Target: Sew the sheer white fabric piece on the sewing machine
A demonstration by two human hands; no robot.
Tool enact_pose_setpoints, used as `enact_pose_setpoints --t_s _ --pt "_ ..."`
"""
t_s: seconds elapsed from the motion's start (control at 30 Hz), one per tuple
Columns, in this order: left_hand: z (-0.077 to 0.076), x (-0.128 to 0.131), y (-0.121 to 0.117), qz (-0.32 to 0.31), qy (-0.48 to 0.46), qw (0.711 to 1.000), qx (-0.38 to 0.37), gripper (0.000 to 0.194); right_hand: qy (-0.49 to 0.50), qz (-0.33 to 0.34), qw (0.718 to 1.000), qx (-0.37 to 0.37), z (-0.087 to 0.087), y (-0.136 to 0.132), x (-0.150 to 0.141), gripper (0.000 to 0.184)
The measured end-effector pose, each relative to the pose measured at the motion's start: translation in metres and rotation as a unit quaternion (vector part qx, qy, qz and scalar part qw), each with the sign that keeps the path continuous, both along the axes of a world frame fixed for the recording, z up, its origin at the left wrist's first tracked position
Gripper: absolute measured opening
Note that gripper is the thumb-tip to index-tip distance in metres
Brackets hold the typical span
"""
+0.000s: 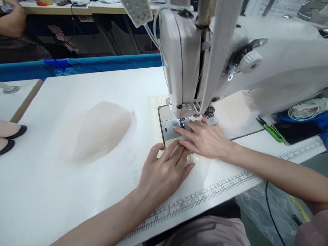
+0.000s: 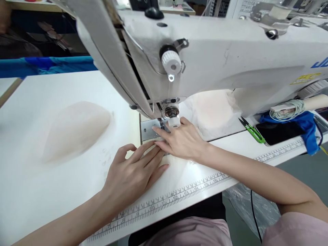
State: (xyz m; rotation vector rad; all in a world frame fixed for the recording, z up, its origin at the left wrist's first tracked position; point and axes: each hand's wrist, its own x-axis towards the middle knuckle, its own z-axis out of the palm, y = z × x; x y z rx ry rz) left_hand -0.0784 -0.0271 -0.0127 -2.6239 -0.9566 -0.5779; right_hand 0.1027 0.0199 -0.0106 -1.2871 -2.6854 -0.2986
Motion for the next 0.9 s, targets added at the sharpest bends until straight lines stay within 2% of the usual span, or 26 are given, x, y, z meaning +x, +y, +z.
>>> enact_pose_setpoints --t_s 0.1,0.3,0.47,0.57,0.67,0.9 --pt "0.0 -0.001 0.004 0.012 -0.001 1.0 -0.006 0.02 -0.026 -0.001 0.999 0.023 0.006 0.0 -0.003 0.049" --pt "-0.004 -0.001 0.013 0.011 -0.024 1.0 -0.017 0.024 0.021 0.094 0.981 0.169 0.007 -0.01 0.016 0.027" --pt "-0.005 0.0 0.015 0.023 -0.032 0.999 -0.02 0.026 0.034 0.06 0.99 0.121 -0.004 -0.008 0.025 0.03" --pt "-0.004 0.001 0.014 0.025 -0.008 1.0 0.001 0.028 0.025 0.041 0.992 0.119 -0.008 -0.005 0.028 0.032" --pt "-0.004 0.002 0.014 0.03 0.002 0.999 0.011 0.031 0.011 0.043 0.991 0.13 -0.009 -0.003 0.03 0.032" --pt "-0.003 0.0 0.02 0.039 -0.004 0.999 -0.021 0.033 0.009 0.04 0.993 0.109 -0.007 0.0 0.031 0.03"
